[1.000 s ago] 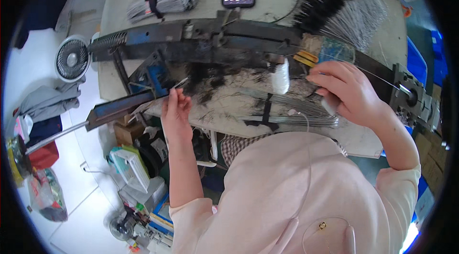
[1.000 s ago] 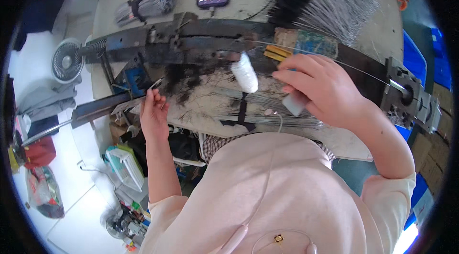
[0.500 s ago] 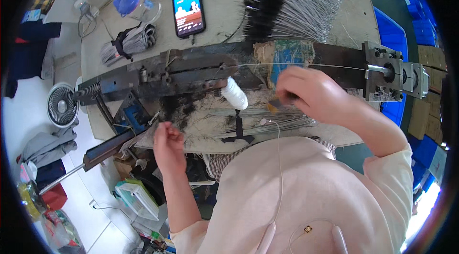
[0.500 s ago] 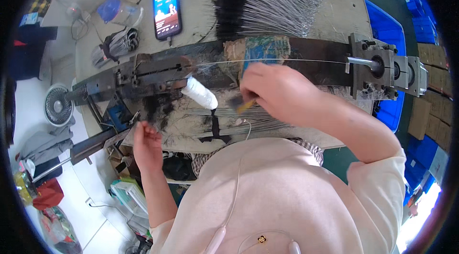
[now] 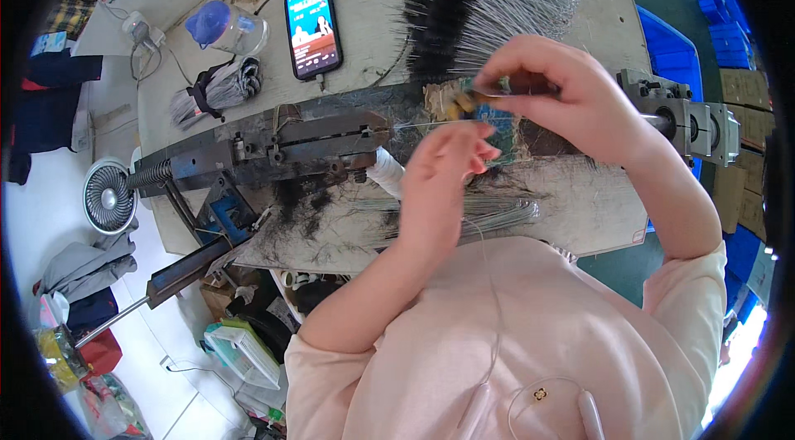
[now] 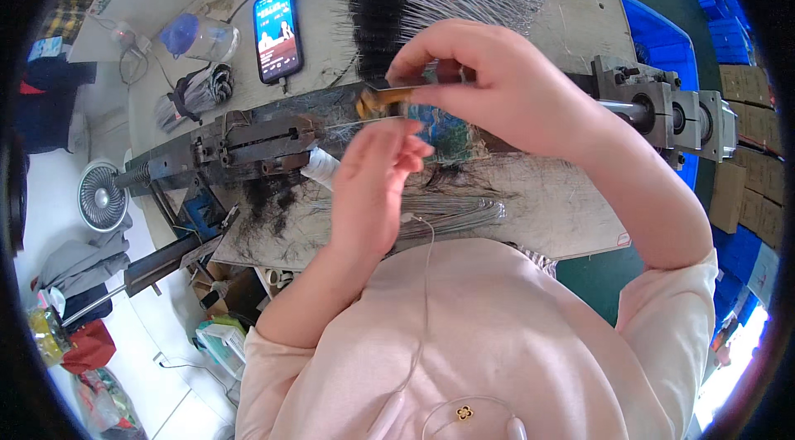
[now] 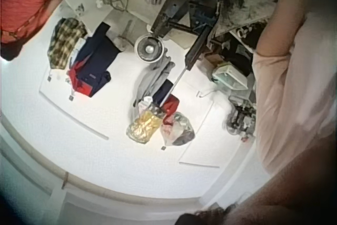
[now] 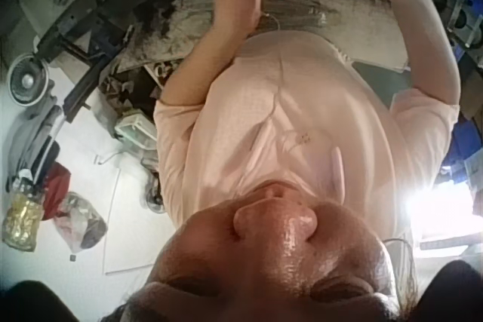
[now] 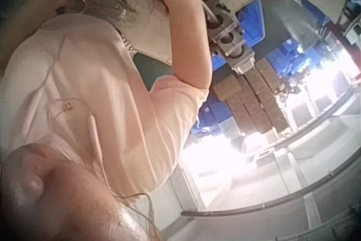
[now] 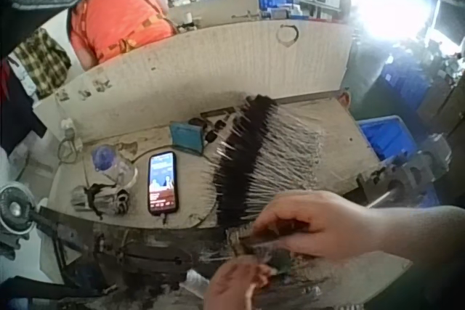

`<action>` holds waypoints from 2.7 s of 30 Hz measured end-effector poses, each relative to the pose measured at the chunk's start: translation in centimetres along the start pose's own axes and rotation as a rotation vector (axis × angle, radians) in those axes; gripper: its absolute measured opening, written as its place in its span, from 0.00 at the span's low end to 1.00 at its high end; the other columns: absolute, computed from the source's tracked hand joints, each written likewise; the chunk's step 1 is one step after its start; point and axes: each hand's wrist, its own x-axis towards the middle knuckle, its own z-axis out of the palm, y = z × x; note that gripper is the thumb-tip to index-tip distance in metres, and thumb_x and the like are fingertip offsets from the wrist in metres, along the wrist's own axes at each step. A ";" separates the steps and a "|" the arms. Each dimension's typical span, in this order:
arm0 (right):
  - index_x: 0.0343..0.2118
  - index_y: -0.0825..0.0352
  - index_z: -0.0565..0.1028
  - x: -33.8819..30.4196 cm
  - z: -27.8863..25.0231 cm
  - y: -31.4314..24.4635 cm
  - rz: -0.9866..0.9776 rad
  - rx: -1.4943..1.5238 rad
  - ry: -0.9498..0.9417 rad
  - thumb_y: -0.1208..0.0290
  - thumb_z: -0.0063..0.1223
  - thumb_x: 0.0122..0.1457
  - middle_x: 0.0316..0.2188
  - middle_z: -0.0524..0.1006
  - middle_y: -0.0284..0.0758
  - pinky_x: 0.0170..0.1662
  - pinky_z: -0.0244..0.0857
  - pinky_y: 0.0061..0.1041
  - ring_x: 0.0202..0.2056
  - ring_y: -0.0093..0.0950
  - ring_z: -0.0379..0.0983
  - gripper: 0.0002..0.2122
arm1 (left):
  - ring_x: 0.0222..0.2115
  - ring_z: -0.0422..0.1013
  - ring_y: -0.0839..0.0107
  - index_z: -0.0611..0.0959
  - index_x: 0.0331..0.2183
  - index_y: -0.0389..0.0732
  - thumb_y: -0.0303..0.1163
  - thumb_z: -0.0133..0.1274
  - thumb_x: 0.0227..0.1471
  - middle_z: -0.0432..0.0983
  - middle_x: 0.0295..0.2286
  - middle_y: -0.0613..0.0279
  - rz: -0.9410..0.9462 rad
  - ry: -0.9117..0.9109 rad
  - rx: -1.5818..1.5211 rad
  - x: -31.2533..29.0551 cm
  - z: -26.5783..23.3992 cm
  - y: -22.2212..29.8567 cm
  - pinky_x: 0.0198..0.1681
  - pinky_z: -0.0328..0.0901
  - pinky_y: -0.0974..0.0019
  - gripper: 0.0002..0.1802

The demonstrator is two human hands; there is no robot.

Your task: The person manufactures wire brushes by inserting bristle bundles into a handheld holder, aligning them between wire rods on a machine fixture, and operating the machine to twist the wire into brushes.

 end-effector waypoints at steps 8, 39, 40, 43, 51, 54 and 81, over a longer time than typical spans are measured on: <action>0.37 0.69 0.76 1.9 1.9 -0.6 -0.048 -0.170 -0.064 0.75 0.53 0.52 0.31 0.77 0.40 0.40 0.67 0.31 0.36 0.38 0.74 0.09 | 0.36 0.70 0.74 0.77 0.40 0.37 0.43 0.45 0.62 0.75 0.33 0.63 -0.156 0.023 -0.090 -1.1 -2.6 2.1 0.42 0.64 0.69 0.18; 0.30 0.58 0.77 -0.5 1.8 -1.7 -0.513 -0.921 0.160 0.71 0.60 0.37 0.26 0.70 0.24 0.45 0.52 0.35 0.30 0.26 0.65 0.12 | 0.57 0.58 0.64 0.61 0.58 0.33 0.59 0.30 0.60 0.57 0.58 0.51 -0.103 -0.160 -0.518 -0.6 -1.9 3.1 0.65 0.45 0.60 0.40; 0.30 0.58 0.77 -0.7 1.6 -1.7 -0.516 -0.923 0.189 0.72 0.60 0.37 0.25 0.71 0.24 0.45 0.53 0.34 0.31 0.26 0.66 0.12 | 0.57 0.58 0.64 0.61 0.58 0.33 0.59 0.30 0.60 0.57 0.58 0.51 -0.101 -0.160 -0.517 -0.6 -1.8 3.1 0.65 0.45 0.60 0.40; 0.30 0.58 0.78 -1.0 2.6 -1.6 -0.557 -0.926 0.207 0.71 0.60 0.37 0.25 0.70 0.24 0.45 0.53 0.34 0.31 0.26 0.66 0.12 | 0.57 0.57 0.64 0.61 0.58 0.32 0.59 0.31 0.60 0.58 0.58 0.51 -0.094 -0.145 -0.530 -0.6 -1.4 3.2 0.65 0.46 0.60 0.40; 0.30 0.58 0.78 -0.3 1.3 -1.5 -0.569 -0.885 0.196 0.71 0.60 0.39 0.23 0.69 0.24 0.44 0.54 0.34 0.29 0.24 0.66 0.11 | 0.57 0.57 0.65 0.62 0.57 0.32 0.58 0.33 0.59 0.58 0.57 0.51 -0.094 -0.102 -0.573 -0.6 -1.3 3.4 0.64 0.47 0.60 0.40; 0.26 0.58 0.74 -0.5 1.6 -1.1 -0.653 -1.001 0.288 0.71 0.54 0.41 0.23 0.67 0.23 0.43 0.55 0.32 0.29 0.23 0.65 0.06 | 0.57 0.57 0.65 0.62 0.57 0.31 0.58 0.32 0.59 0.59 0.57 0.51 -0.074 -0.093 -0.534 -0.7 -1.1 3.3 0.64 0.48 0.60 0.40; 0.32 0.59 0.77 -5.6 1.5 -0.4 -0.430 -0.772 0.351 0.71 0.59 0.36 0.29 0.70 0.28 0.44 0.57 0.33 0.34 0.29 0.66 0.14 | 0.59 0.53 0.58 0.60 0.55 0.29 0.56 0.37 0.60 0.58 0.55 0.46 -0.083 -0.054 -0.449 -0.7 -1.3 3.0 0.63 0.49 0.57 0.39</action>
